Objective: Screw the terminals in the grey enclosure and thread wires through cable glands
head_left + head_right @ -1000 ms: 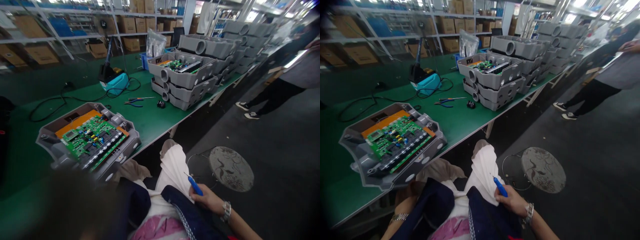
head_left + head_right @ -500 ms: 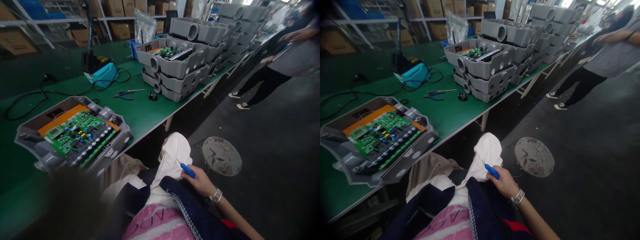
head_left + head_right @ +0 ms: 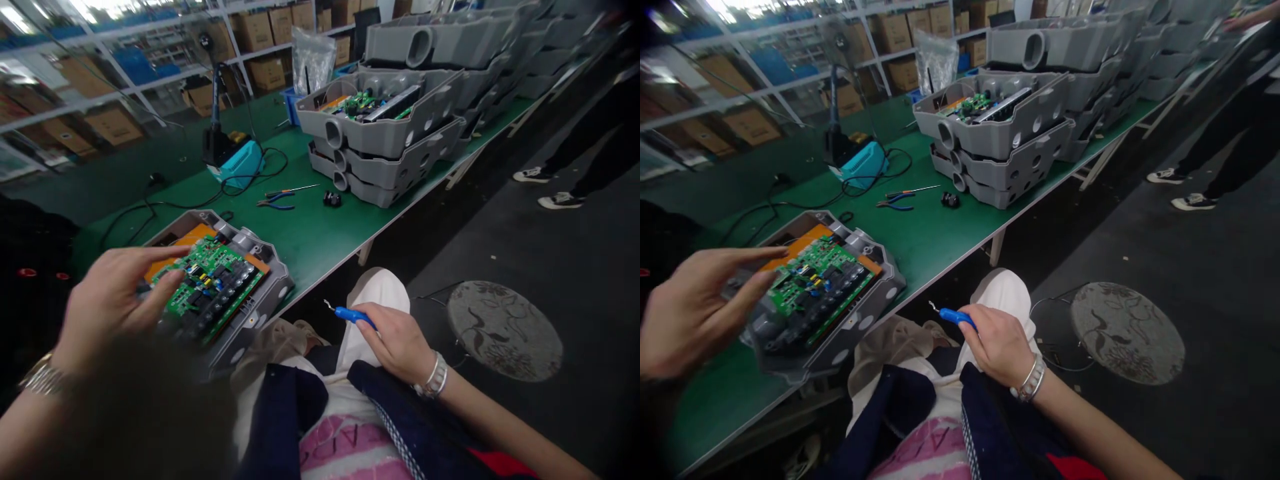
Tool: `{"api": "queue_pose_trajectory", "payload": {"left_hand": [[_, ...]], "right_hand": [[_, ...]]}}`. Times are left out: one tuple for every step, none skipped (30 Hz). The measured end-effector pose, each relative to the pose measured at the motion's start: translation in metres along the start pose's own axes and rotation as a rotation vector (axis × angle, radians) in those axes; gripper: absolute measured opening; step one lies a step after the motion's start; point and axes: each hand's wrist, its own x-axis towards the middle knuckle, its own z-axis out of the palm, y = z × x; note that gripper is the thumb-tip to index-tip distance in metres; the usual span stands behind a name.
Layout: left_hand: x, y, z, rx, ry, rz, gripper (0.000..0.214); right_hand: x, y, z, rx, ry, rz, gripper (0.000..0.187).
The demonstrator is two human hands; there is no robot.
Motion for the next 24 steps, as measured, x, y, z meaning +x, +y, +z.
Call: {"api": "queue_pose_trajectory", "payload": {"left_hand": [[0.016, -0.001, 0.006, -0.011, -0.060, 0.065, 0.046], [0.034, 0.000, 0.014, -0.051, -0.131, 0.133, 0.048], [0.052, 0.002, 0.023, -0.105, -0.202, 0.201, 0.050], [0.068, 0.005, 0.034, -0.147, -0.244, 0.267, 0.051], [0.083, 0.009, 0.045, -0.187, -0.285, 0.310, 0.051], [0.094, 0.013, 0.056, -0.229, -0.325, 0.343, 0.051], [0.103, 0.017, 0.066, -0.263, -0.370, 0.371, 0.051], [0.109, 0.020, 0.075, -0.293, -0.423, 0.387, 0.050], [0.112, 0.022, 0.082, -0.316, -0.475, 0.399, 0.050], [0.114, 0.023, 0.088, -0.329, -0.522, 0.409, 0.048], [0.114, 0.023, 0.092, -0.339, -0.555, 0.417, 0.046], [0.113, 0.023, 0.095, -0.344, -0.571, 0.426, 0.044], [0.112, 0.023, 0.098, -0.345, -0.570, 0.437, 0.041], [0.111, 0.023, 0.099, -0.348, -0.559, 0.450, 0.038], [0.109, 0.023, 0.100, -0.352, -0.548, 0.463, 0.036], [0.108, 0.024, 0.100, -0.355, -0.541, 0.474, 0.035], [0.106, 0.025, 0.100, -0.356, -0.537, 0.486, 0.034], [0.104, 0.027, 0.100, -0.359, -0.537, 0.498, 0.033], [0.102, 0.029, 0.099, -0.362, -0.536, 0.511, 0.032], [0.100, 0.032, 0.098, -0.367, -0.532, 0.521, 0.031], [0.098, 0.035, 0.098, -0.374, -0.526, 0.529, 0.031], [0.096, 0.039, 0.098, -0.381, -0.519, 0.533, 0.031], [0.095, 0.042, 0.098, -0.387, -0.512, 0.534, 0.031], [0.093, 0.045, 0.098, -0.390, -0.506, 0.530, 0.032]], "right_hand": [[0.004, -0.001, 0.001, -0.006, 0.012, -0.010, 0.030], [0.008, -0.002, 0.003, -0.012, 0.025, -0.020, 0.030], [0.012, -0.003, 0.004, -0.017, 0.039, -0.028, 0.031], [0.016, -0.004, 0.006, -0.021, 0.052, -0.032, 0.032], [0.019, -0.005, 0.008, -0.023, 0.066, -0.031, 0.034], [0.022, -0.007, 0.010, -0.021, 0.078, -0.028, 0.035], [0.025, -0.009, 0.013, -0.016, 0.086, -0.023, 0.035], [0.027, -0.012, 0.015, -0.007, 0.087, -0.020, 0.035], [0.030, -0.015, 0.017, 0.000, 0.082, -0.021, 0.035], [0.032, -0.019, 0.020, 0.003, 0.073, -0.025, 0.034], [0.035, -0.022, 0.022, -0.001, 0.065, -0.029, 0.033], [0.037, -0.026, 0.024, -0.011, 0.061, -0.033, 0.033], [0.039, -0.029, 0.027, -0.027, 0.062, -0.036, 0.033], [0.041, -0.031, 0.029, -0.045, 0.068, -0.041, 0.033], [0.042, -0.033, 0.031, -0.064, 0.076, -0.046, 0.033], [0.043, -0.035, 0.032, -0.082, 0.081, -0.052, 0.033], [0.043, -0.036, 0.033, -0.098, 0.084, -0.059, 0.033], [0.042, -0.037, 0.034, -0.114, 0.083, -0.066, 0.034], [0.041, -0.037, 0.034, -0.129, 0.083, -0.071, 0.034], [0.039, -0.038, 0.033, -0.145, 0.083, -0.075, 0.035], [0.037, -0.039, 0.032, -0.164, 0.084, -0.078, 0.035], [0.034, -0.040, 0.031, -0.187, 0.086, -0.083, 0.035], [0.032, -0.040, 0.030, -0.216, 0.096, -0.090, 0.036], [0.029, -0.041, 0.028, -0.253, 0.110, -0.100, 0.036]]}}
